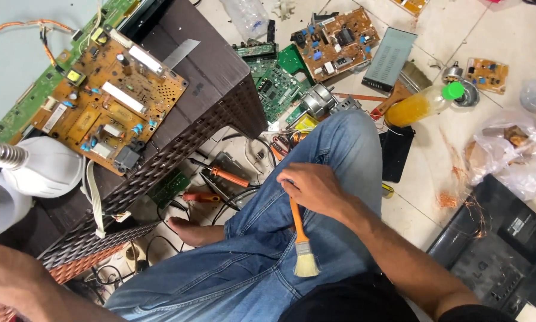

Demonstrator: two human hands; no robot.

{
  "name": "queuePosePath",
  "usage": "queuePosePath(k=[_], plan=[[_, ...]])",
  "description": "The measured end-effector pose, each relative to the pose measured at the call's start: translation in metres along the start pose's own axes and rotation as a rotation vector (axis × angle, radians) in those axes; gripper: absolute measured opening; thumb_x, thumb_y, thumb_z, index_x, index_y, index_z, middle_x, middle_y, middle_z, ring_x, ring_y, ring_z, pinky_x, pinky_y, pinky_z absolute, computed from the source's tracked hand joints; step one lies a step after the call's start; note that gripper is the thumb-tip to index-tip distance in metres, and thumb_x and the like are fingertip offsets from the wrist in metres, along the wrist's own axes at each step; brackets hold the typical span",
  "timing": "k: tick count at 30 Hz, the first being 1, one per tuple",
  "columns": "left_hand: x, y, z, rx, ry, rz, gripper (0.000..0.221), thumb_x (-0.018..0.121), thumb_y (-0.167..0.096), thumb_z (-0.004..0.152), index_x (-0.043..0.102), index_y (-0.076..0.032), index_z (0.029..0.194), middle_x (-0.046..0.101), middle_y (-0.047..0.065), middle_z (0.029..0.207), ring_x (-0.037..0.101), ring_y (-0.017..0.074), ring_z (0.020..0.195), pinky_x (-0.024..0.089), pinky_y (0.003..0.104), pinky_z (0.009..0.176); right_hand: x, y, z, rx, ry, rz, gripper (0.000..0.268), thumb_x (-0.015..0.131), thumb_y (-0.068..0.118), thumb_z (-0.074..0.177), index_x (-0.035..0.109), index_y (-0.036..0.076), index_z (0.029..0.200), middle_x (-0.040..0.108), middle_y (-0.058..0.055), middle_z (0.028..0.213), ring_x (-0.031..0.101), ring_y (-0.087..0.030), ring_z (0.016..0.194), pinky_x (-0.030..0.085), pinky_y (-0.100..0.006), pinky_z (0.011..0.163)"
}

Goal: Cleaning the interior of an LED bulb's plastic diffuser using a small brush and inspecting the components.

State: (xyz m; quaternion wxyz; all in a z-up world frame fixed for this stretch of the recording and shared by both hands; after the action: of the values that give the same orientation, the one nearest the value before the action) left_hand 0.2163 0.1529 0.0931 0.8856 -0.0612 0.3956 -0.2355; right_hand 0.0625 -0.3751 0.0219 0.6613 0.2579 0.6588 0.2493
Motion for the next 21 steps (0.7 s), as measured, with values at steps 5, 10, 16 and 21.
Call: queuePosePath(k=[5,10,16,21], plan=[[-0.010,-0.089,0.036,0.039,-0.022,-0.326,0.042,0.050,-0.006,0.142,0.056,0.035,0.137,0.067,0.052,0.127,0.073,0.0531,0.104,0.065,0.050,0.083,0.022,0.000,0.010,-0.087,-0.208,-0.172,0.011,0.067,0.007,0.083,0.061,0.009,0.074,0.061,-0.002,0.061,0.052,-0.018,0.046,0.042,-0.033,0.045],[-0.014,-0.122,0.060,0.054,-0.060,-0.310,0.069,0.036,-0.042,0.136,0.046,0.026,0.142,0.065,0.052,0.120,0.075,0.0575,0.103,0.069,0.054,0.086,0.028,-0.013,0.011,-0.079,-0.212,-0.210,0.016,0.068,0.008,0.087,0.057,0.011,0.076,0.053,0.003,0.058,0.037,-0.011,0.042,0.034,-0.029,0.040],[-0.030,-0.145,0.079,0.103,-0.187,-0.163,0.050,0.027,-0.041,0.126,0.040,0.002,0.147,0.048,0.031,0.136,0.056,0.0513,0.123,0.056,0.066,0.100,0.011,0.013,0.003,-0.027,-0.206,-0.196,0.022,0.068,0.026,0.094,0.063,0.010,0.081,0.063,-0.005,0.061,0.056,-0.028,0.047,0.044,-0.042,0.048],[-0.067,-0.148,0.062,0.060,-0.458,-0.460,0.027,0.042,-0.030,0.118,0.051,-0.010,0.134,0.054,0.011,0.124,0.056,0.0266,0.116,0.051,0.051,0.106,0.024,0.006,0.003,0.051,-0.036,-0.238,0.008,0.070,0.024,0.089,0.069,0.020,0.097,0.074,0.004,0.077,0.066,-0.021,0.057,0.050,-0.038,0.056]])
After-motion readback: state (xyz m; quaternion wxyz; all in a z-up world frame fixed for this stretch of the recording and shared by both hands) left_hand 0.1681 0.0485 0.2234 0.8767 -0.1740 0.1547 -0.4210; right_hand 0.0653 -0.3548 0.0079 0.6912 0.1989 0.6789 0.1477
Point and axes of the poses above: each hand's wrist, its own z-axis towards the middle knuckle, its own x-axis out of the palm, y = z × x, the point moved 7 cm from there along z, towards the middle knuckle
